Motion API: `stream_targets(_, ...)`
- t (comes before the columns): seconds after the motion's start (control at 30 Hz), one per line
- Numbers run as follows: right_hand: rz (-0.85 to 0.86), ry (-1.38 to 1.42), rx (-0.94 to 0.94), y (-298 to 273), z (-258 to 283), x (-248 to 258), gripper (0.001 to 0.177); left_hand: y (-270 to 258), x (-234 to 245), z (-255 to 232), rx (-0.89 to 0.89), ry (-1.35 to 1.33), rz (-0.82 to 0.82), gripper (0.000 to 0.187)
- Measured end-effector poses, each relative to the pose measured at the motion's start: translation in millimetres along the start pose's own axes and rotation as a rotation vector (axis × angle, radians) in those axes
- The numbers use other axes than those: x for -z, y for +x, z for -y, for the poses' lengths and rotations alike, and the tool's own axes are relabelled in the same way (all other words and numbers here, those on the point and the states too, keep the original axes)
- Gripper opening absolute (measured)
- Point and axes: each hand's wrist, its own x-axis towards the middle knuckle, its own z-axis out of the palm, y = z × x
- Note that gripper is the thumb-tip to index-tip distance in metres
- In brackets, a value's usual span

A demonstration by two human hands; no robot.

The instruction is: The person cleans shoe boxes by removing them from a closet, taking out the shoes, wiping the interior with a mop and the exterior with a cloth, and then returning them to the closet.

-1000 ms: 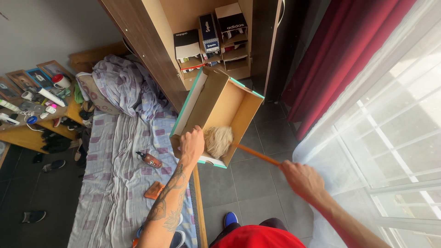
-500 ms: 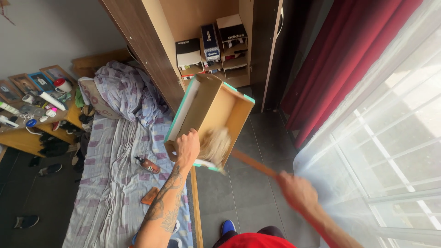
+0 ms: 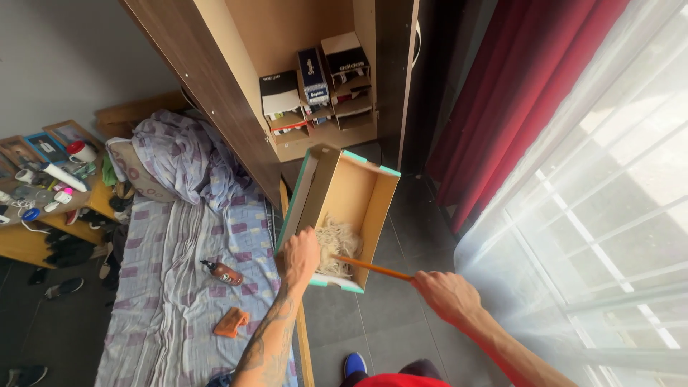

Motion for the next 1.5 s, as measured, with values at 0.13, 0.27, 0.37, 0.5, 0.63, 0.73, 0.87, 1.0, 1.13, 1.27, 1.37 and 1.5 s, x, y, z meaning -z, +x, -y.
stream_targets(0.13,0.043,0.091,-0.402,31,-30,-5,0.03,-21,-32,3,0.079,-0.013,0.055,0.019)
stream_targets(0.27,0.082,0.282,-0.497,29,-8,28,0.035,-19,-58,-3,0.107,-0.078,0.061,0.016)
stream_targets(0.37,0.054,0.065,-0.211,30,-16,-43,0.033,-11,-66,-3,0.219,-0.227,0.147,0.029)
stream_targets(0.5,0.158,-0.096,-0.036,36,-34,-27,0.037,-12,-76,11,0.278,-0.285,0.117,0.025)
stream_targets(0.63,-0.025,-0.2,-0.011,52,-54,5,0.016,-27,-42,0,0.191,-0.213,0.102,0.028)
stream_targets(0.73,-0.187,-0.137,-0.118,44,-52,34,0.023,-36,-47,-8,0.187,-0.266,0.121,0.029)
stream_targets(0.87,-0.169,-0.214,-0.111,35,-57,20,0.014,-33,-39,-7,0.163,-0.229,0.123,0.029)
stream_targets(1.0,-0.119,-0.269,-0.09,6,-52,-9,0.012,-27,-22,-4,0.185,-0.225,0.134,0.029)
stream_targets(1.13,-0.023,-0.293,0.057,-7,-42,-22,0.011,-19,-25,7,0.187,-0.259,0.104,0.031)
stream_targets(1.27,-0.185,-0.179,-0.097,23,-48,-1,0.017,-13,-79,15,0.195,-0.235,0.173,0.029)
stream_targets(1.37,-0.208,-0.129,-0.186,47,-38,36,0.022,-20,-109,7,0.172,-0.237,0.19,0.028)
stream_targets(1.5,-0.138,-0.131,-0.077,45,-19,32,0.016,-21,-85,-5,0.19,-0.287,0.196,0.028)
